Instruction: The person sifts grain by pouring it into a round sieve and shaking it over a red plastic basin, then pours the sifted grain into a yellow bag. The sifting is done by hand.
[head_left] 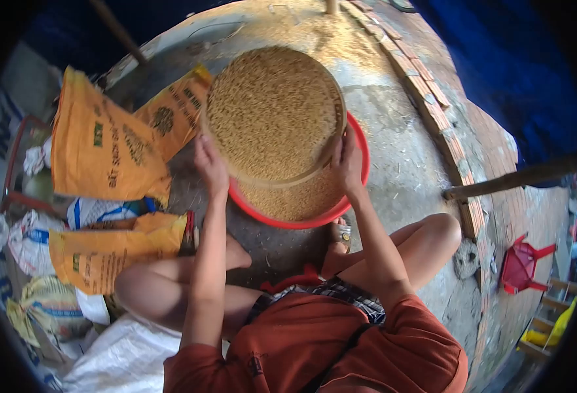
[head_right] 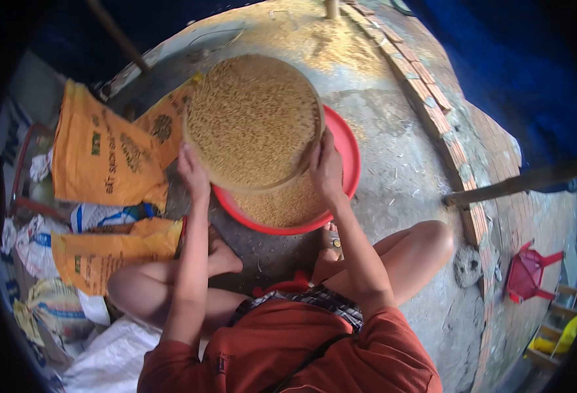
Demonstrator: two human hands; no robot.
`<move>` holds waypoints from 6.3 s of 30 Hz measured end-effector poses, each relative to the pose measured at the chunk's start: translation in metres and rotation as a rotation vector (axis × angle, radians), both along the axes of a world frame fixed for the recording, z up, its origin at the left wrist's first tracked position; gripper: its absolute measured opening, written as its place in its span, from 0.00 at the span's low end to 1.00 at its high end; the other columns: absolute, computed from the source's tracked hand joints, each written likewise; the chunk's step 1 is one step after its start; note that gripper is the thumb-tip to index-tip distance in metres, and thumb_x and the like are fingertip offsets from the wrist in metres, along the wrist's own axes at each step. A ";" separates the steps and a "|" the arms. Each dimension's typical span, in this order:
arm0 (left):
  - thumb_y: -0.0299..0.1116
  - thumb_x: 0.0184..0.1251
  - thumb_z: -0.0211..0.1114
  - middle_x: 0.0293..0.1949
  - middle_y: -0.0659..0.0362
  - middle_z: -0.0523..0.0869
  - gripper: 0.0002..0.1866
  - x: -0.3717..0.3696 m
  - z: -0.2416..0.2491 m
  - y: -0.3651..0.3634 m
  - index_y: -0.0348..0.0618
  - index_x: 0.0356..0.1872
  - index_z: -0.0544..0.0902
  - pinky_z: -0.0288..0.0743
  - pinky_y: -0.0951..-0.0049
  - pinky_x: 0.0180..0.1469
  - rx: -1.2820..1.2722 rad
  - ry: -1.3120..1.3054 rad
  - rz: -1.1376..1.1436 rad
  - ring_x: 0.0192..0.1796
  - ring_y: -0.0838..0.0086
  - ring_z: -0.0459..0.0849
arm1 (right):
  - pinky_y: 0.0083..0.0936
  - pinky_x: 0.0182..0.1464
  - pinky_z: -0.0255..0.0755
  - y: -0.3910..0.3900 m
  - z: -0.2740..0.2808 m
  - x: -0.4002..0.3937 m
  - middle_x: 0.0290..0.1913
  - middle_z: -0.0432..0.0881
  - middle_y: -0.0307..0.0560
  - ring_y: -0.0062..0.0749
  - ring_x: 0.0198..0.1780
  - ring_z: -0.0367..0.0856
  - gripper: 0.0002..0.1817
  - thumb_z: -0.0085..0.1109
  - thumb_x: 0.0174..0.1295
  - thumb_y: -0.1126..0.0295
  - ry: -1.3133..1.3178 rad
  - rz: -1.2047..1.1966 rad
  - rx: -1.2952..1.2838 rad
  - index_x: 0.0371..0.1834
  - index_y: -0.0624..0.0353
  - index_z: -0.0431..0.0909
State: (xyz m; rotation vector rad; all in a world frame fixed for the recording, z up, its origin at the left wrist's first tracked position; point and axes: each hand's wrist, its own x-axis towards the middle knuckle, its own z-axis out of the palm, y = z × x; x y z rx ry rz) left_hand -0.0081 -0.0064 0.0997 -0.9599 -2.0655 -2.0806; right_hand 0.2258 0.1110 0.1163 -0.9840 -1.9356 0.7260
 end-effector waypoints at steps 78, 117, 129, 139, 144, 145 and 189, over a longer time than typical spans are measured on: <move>0.32 0.64 0.44 0.32 0.53 0.81 0.15 0.013 0.040 -0.003 0.31 0.43 0.73 0.68 0.72 0.36 0.082 0.039 -0.020 0.34 0.71 0.78 | 0.24 0.24 0.65 0.003 0.030 0.014 0.20 0.71 0.46 0.23 0.19 0.69 0.15 0.40 0.60 0.74 0.012 0.176 -0.189 0.51 0.63 0.58; 0.38 0.61 0.47 0.32 0.46 0.79 0.16 0.008 -0.091 0.001 0.35 0.38 0.75 0.68 0.67 0.41 -0.526 -0.218 -0.119 0.37 0.61 0.77 | 0.28 0.16 0.71 0.012 -0.064 0.028 0.16 0.75 0.56 0.36 0.16 0.77 0.13 0.45 0.53 0.70 -0.351 0.010 -0.462 0.29 0.73 0.72; 0.36 0.66 0.42 0.30 0.51 0.80 0.17 0.015 0.029 -0.006 0.33 0.45 0.72 0.68 0.73 0.37 -0.022 -0.083 -0.153 0.32 0.73 0.76 | 0.33 0.25 0.66 -0.006 0.013 0.006 0.21 0.75 0.55 0.44 0.21 0.75 0.13 0.43 0.58 0.72 0.108 -0.070 -0.003 0.44 0.65 0.66; 0.36 0.59 0.46 0.34 0.39 0.77 0.16 -0.005 -0.120 -0.021 0.32 0.35 0.75 0.67 0.59 0.41 -0.548 -0.186 -0.035 0.42 0.47 0.74 | 0.33 0.29 0.68 0.002 -0.092 0.015 0.20 0.74 0.60 0.43 0.27 0.77 0.13 0.46 0.55 0.67 -0.338 -0.055 -0.238 0.29 0.69 0.71; 0.35 0.62 0.45 0.30 0.43 0.79 0.15 -0.013 -0.062 -0.007 0.33 0.37 0.75 0.69 0.68 0.39 -0.348 -0.210 -0.072 0.36 0.60 0.79 | 0.28 0.29 0.68 0.006 -0.032 0.011 0.21 0.74 0.54 0.36 0.25 0.76 0.11 0.43 0.56 0.71 -0.171 0.020 -0.226 0.36 0.68 0.71; 0.35 0.62 0.45 0.30 0.43 0.79 0.15 -0.010 -0.037 -0.007 0.33 0.37 0.75 0.69 0.68 0.39 -0.337 -0.203 -0.076 0.36 0.60 0.79 | 0.28 0.29 0.68 0.005 -0.017 0.009 0.21 0.74 0.54 0.36 0.25 0.76 0.11 0.43 0.56 0.71 -0.164 0.016 -0.215 0.36 0.68 0.71; 0.35 0.63 0.47 0.27 0.65 0.77 0.15 -0.016 0.028 -0.013 0.32 0.38 0.76 0.65 0.82 0.34 0.084 -0.110 -0.113 0.31 0.84 0.71 | 0.13 0.16 0.58 -0.006 0.030 0.000 0.21 0.72 0.37 0.14 0.16 0.64 0.16 0.39 0.61 0.75 0.449 0.189 -0.265 0.52 0.62 0.64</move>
